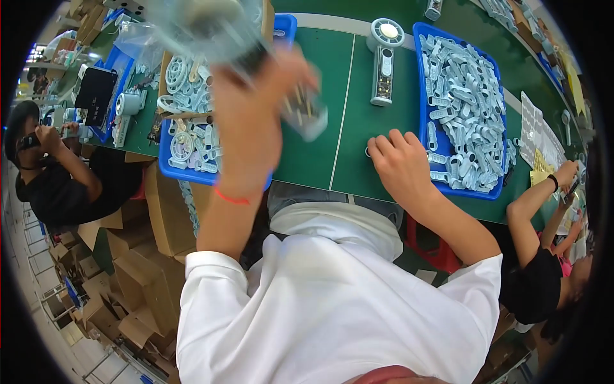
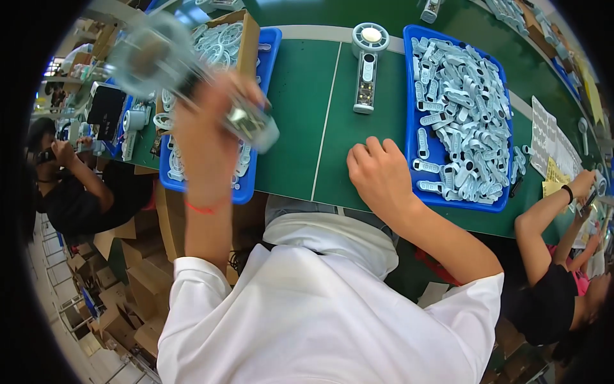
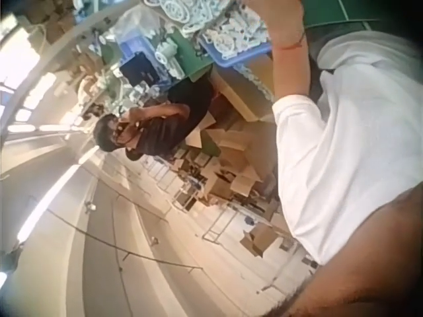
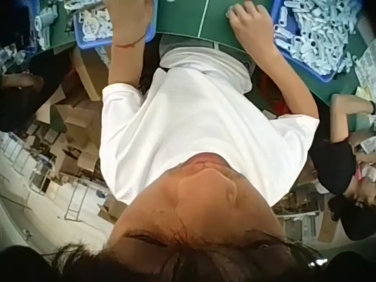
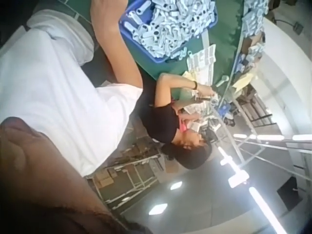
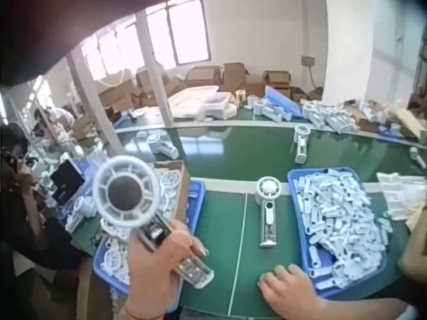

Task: Assembling small plastic housing components on a factory production line.

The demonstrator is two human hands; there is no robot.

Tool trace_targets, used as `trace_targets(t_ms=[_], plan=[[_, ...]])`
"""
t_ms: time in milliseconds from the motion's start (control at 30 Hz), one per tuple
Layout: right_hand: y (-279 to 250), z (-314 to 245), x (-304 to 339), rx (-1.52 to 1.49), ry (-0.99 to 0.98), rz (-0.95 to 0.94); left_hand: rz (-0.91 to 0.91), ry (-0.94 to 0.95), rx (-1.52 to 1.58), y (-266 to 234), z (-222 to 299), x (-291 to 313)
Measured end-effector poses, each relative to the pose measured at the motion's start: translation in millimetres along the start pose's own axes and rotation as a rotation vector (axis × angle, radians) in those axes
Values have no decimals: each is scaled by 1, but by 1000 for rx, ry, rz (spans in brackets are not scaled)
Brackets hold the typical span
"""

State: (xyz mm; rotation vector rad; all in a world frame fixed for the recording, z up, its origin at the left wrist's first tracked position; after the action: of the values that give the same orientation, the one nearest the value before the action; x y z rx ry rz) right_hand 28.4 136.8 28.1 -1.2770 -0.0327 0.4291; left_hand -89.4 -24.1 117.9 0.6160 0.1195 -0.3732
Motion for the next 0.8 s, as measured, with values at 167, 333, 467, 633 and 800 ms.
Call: trace_targets(t_ms=[167, 333, 467, 633, 800], plan=[[-8, 10, -3, -499, 131, -82, 83, -480, 243, -37, -74, 87], [-25, 13, -2, -1593, 653, -78, -99, -432, 123, -32, -95, 84], [-13, -5, 3, -1788, 829, -3, -151, -354, 67, -28, -102, 77], [-6, -8, 10, -1713, 925, -25, -224, -318, -153, -26, -107, 79], [-10, -6, 8, -1634, 945, -177, -208, -308, -234, -25, -109, 82]])
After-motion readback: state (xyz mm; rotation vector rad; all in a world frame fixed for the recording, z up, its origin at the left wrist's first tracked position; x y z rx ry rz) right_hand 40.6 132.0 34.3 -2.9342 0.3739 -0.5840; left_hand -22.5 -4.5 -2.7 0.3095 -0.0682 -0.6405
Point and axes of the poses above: each hand's wrist, its own x-axis away from the middle knuckle, its own y-axis out of the palm, z = x × y, the point moved 3 cm from there along -x, towards the middle knuckle, and after that the axes turned 12 degrees about x, right-handed, at the moved point
